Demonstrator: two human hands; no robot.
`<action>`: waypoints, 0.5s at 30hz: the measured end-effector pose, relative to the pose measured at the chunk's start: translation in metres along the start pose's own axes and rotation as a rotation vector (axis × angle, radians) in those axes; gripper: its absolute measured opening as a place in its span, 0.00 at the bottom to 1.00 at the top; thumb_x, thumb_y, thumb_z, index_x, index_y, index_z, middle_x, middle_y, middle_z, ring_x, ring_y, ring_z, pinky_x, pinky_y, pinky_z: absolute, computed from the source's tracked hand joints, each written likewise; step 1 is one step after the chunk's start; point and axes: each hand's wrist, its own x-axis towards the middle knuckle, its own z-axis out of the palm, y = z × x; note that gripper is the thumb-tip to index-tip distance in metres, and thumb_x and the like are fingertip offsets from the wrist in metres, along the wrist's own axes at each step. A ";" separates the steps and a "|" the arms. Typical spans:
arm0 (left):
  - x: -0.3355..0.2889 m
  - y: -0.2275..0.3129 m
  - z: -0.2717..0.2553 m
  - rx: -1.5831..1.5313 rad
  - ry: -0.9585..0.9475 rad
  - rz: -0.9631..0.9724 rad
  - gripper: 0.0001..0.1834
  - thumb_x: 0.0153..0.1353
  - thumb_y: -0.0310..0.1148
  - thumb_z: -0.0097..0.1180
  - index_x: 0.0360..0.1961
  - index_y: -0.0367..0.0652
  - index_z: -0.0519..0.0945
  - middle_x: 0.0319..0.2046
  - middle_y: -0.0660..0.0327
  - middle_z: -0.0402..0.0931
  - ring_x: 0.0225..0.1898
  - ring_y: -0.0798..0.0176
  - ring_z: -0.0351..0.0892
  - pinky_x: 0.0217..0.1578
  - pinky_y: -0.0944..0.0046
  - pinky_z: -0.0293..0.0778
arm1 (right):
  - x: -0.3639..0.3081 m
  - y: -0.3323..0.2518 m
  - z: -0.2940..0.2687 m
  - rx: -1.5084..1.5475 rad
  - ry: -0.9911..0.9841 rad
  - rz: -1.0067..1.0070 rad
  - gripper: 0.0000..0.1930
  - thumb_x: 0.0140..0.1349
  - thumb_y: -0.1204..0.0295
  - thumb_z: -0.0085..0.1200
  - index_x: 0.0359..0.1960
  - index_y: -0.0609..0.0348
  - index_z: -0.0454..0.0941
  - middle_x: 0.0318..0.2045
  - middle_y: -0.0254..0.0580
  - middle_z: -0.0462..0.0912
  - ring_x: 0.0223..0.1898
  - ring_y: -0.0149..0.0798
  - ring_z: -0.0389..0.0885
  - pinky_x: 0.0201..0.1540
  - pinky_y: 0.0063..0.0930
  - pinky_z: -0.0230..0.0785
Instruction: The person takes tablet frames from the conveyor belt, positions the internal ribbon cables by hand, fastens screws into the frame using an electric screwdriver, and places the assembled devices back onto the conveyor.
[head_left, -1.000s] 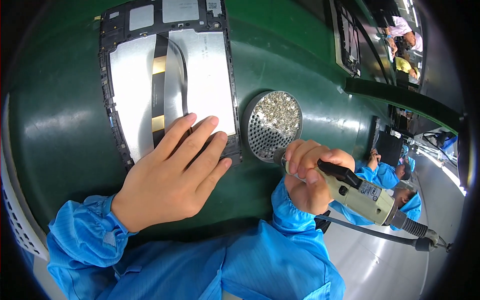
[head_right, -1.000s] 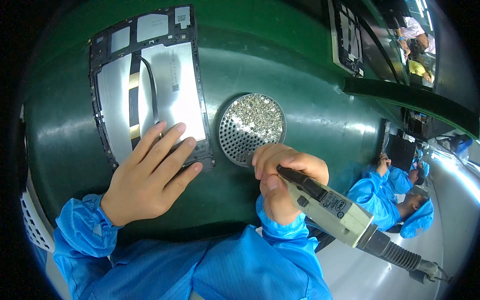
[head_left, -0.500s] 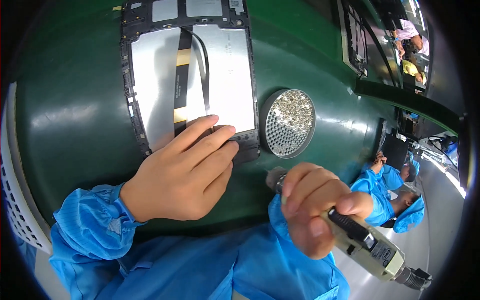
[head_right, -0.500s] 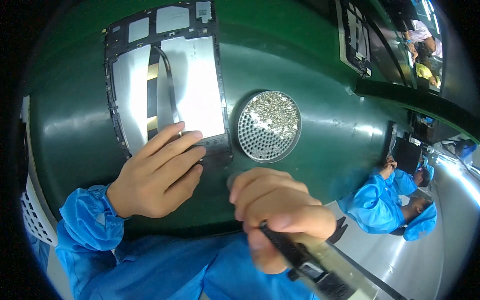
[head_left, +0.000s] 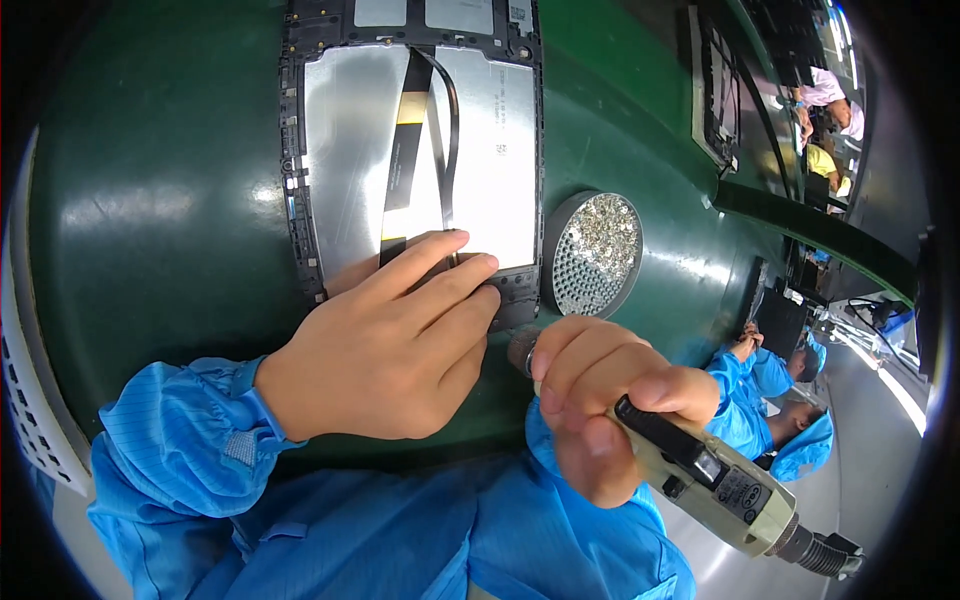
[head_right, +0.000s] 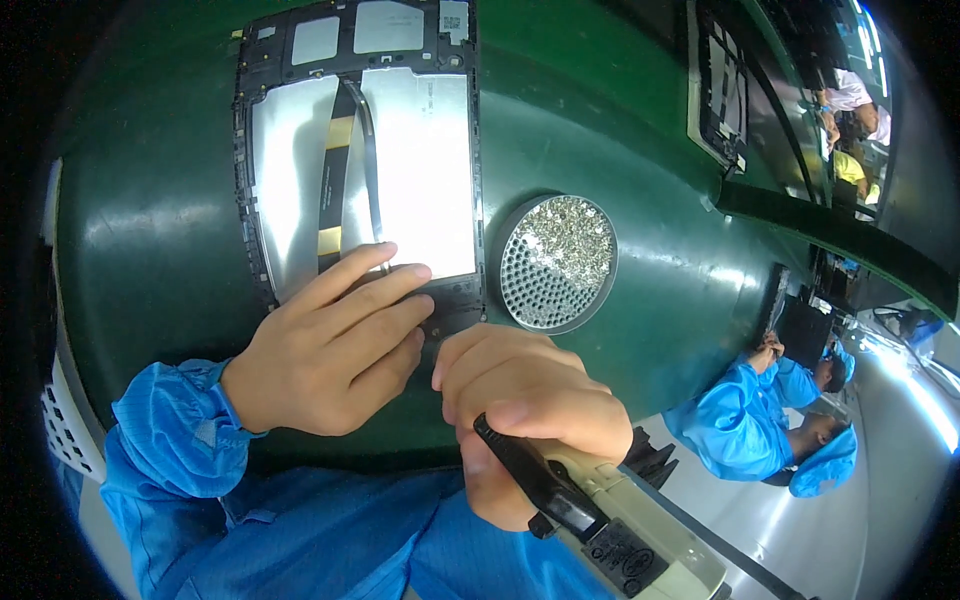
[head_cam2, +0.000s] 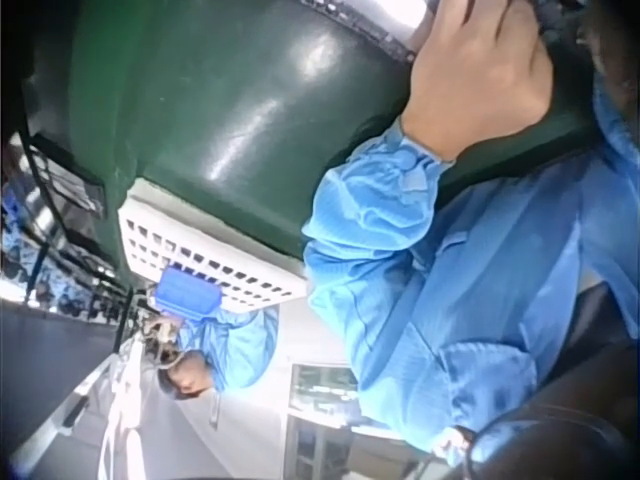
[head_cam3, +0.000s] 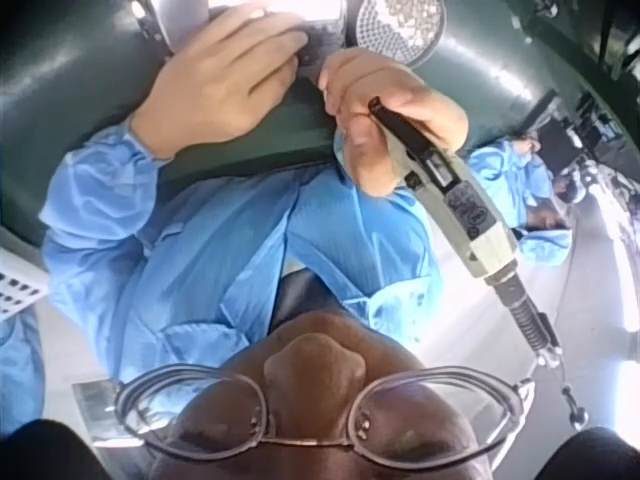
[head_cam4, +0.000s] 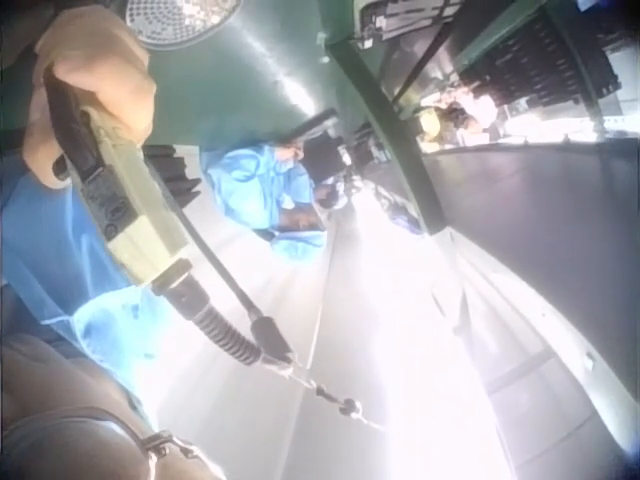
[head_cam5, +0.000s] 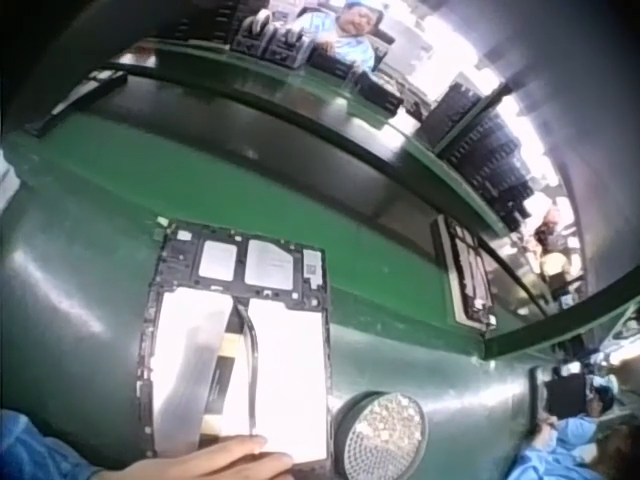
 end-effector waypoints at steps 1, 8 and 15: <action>0.000 0.000 0.000 -0.003 -0.001 -0.002 0.06 0.42 0.23 0.60 0.23 0.30 0.80 0.34 0.49 0.78 0.45 0.48 0.79 0.53 0.44 0.72 | 0.001 0.001 0.000 0.002 -0.001 0.000 0.16 0.58 0.76 0.50 0.48 0.58 0.63 0.20 0.39 0.70 0.20 0.37 0.71 0.27 0.36 0.66; -0.001 0.000 -0.003 0.012 0.002 0.009 0.07 0.42 0.25 0.61 0.23 0.31 0.80 0.34 0.49 0.78 0.46 0.47 0.78 0.54 0.43 0.71 | 0.002 0.005 0.004 0.026 -0.019 -0.042 0.16 0.56 0.77 0.51 0.46 0.59 0.64 0.18 0.40 0.70 0.18 0.37 0.70 0.26 0.37 0.66; 0.010 0.001 0.004 0.008 -0.023 0.086 0.09 0.44 0.30 0.57 0.27 0.37 0.80 0.39 0.54 0.77 0.48 0.52 0.74 0.54 0.48 0.68 | -0.010 -0.004 -0.012 0.018 -0.009 -0.014 0.16 0.60 0.83 0.49 0.50 0.60 0.66 0.23 0.41 0.73 0.25 0.37 0.71 0.34 0.41 0.70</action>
